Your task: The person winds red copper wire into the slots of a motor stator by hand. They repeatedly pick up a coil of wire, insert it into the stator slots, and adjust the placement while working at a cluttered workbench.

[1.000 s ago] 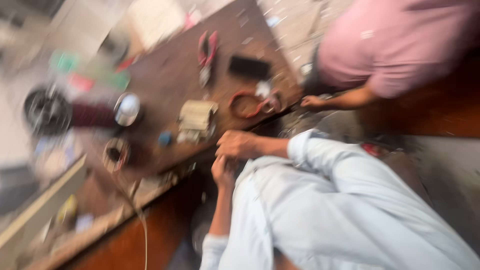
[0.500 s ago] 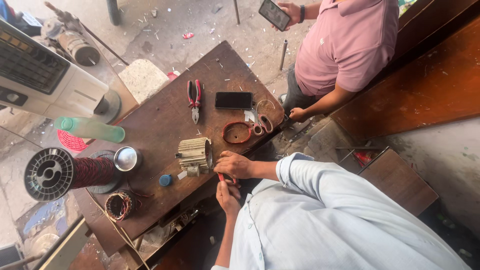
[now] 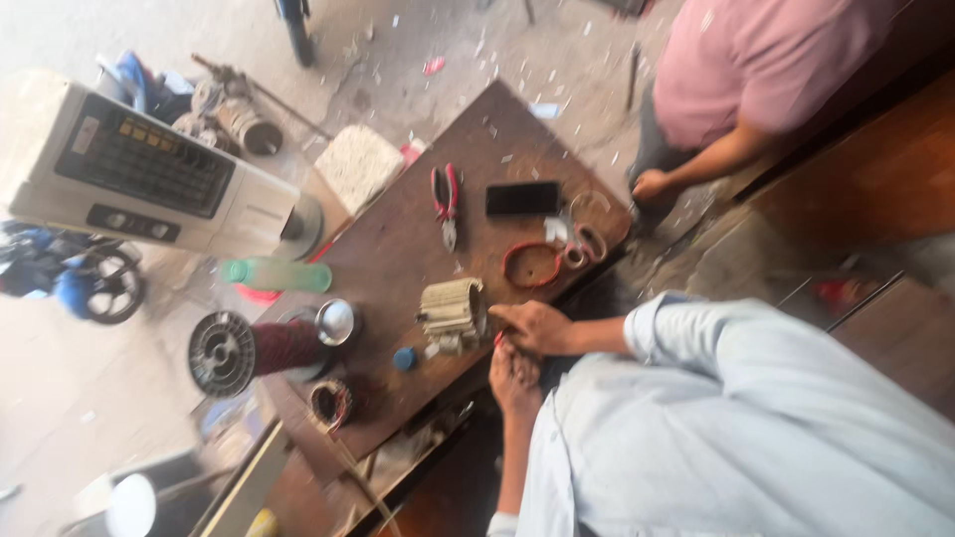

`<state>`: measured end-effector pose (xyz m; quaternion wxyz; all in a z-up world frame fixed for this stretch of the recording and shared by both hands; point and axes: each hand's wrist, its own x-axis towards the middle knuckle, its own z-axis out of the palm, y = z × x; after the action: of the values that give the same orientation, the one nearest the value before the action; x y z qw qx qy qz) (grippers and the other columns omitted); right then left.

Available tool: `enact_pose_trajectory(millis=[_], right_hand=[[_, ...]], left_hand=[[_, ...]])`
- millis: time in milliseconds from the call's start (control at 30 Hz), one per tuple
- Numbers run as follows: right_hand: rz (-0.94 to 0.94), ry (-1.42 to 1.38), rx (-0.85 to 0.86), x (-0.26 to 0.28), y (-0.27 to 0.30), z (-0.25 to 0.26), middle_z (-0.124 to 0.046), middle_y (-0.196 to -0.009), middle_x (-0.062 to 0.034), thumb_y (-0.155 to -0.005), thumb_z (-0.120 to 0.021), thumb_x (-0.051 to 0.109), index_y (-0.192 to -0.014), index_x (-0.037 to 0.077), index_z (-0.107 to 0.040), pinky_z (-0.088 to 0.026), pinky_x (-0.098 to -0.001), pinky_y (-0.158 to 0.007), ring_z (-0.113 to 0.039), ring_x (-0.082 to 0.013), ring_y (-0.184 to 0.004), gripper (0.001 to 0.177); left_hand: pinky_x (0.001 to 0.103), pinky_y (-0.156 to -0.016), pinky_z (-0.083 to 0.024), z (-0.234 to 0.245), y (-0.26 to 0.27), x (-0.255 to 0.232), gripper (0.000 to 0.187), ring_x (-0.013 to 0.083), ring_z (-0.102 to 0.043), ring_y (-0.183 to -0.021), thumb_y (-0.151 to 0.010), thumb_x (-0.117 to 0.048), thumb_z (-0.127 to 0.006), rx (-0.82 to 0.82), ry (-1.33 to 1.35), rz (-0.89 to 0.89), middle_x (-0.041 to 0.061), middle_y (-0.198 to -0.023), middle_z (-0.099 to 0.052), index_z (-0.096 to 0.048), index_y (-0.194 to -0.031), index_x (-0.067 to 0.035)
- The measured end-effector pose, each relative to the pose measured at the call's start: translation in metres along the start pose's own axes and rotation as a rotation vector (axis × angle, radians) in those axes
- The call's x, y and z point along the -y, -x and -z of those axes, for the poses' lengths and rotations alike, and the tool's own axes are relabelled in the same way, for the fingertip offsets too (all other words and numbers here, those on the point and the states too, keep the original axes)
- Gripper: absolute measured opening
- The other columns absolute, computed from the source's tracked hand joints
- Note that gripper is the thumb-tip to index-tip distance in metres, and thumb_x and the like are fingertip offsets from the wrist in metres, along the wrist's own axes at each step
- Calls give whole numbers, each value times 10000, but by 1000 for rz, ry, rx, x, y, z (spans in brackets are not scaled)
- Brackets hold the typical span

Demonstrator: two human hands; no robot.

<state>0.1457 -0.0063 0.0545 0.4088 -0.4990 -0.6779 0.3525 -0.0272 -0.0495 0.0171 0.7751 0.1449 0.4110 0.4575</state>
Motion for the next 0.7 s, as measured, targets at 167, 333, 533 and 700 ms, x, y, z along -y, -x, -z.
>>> enact_pose_trajectory(millis=[167, 333, 533, 700], right_hand=[[-21, -14, 134, -35, 0, 5, -757, -969, -151, -865, -659, 128, -1209, 109, -710, -586, -428, -740, -738, -336, -854, 348], [220, 39, 233, -65, -3, 3, -748, -976, -116, -807, -639, 88, -1135, 122, -739, -592, -413, -746, -741, -305, -870, 344], [398, 153, 364, -66, -12, 21, -715, -903, -89, -771, -661, 107, -1182, 137, -699, -573, -432, -672, -713, -310, -771, 414], [-138, 132, 579, -45, -26, 46, -731, -938, -159, -933, -672, 284, -1423, 192, -507, -580, -465, -749, -727, -366, -866, 525]], left_hand=[[246, -429, -345, -16, -11, 24, 295, 82, -392, -435, -1075, -349, -489, 87, 106, -82, -42, -563, -421, -602, -966, -99], [307, -635, -459, -46, -1, 5, 353, 175, -543, -666, -984, -383, -405, -85, 235, 178, 49, -707, -545, -581, -910, -85], [275, -583, -422, -47, -14, 1, 403, 115, -495, -621, -1067, -441, -428, -58, 171, 239, -14, -689, -519, -579, -897, -108], [249, -416, -276, -26, -33, 14, 367, 72, -318, -406, -1133, -431, -450, 13, 254, 120, -82, -512, -360, -573, -920, -158]])
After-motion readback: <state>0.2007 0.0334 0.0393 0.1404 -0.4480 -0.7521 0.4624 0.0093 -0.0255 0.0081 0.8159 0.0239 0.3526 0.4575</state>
